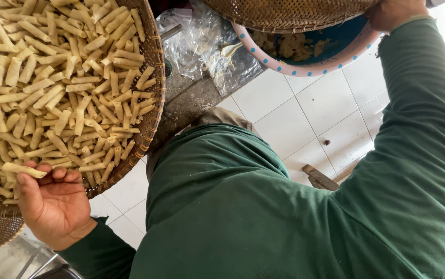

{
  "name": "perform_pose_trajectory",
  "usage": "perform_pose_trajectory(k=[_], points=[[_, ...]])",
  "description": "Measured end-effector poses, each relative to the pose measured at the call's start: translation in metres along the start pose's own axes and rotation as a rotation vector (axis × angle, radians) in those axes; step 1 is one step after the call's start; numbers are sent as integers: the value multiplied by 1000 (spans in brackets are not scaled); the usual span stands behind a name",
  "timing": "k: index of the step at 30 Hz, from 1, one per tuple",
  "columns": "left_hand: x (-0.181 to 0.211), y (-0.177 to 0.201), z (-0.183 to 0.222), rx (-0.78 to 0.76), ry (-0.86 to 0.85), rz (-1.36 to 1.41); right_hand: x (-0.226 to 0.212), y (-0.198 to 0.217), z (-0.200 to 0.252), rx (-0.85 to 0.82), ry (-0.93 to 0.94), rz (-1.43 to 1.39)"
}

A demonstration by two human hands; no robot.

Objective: The person sorts small, cylindrical snacks between multiple woven baskets by hand, picking up and examining individual pieces while moving them between the containers.

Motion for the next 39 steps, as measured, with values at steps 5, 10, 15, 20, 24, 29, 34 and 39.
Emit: perform_pose_trajectory(k=[5,10,15,20,24,29,34,39], points=[[3,9,3,7,-3,-1,-6,4,-3,-186,-150,-390],[2,10,4,7,-2,-12,-52,16,-17,-32,14,-595],[1,3,1,21,-10,-37,-74,1,-32,51,-11,-687],[1,-9,0,31,-30,-78,-81,2,-25,-116,-34,-667],[0,-11,0,65,-47,-92,-91,5,-7,-496,-79,-378],[-1,-11,0,42,-52,-90,-96,17,-1,-483,-125,-426],[-2,-9,-1,38,-55,-103,-95,17,-5,-473,-120,-534],[2,-8,-1,55,-57,-82,-92,24,-7,-442,-145,-578]])
Point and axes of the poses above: each hand's wrist, its own z-axis away from the middle knuckle, its own y-axis out of the back of the hand, x = y × z, the point moved 7 cm from there along -z, towards the middle knuckle, and after that the axes turned 5 degrees about z, right-handed, at the moved point
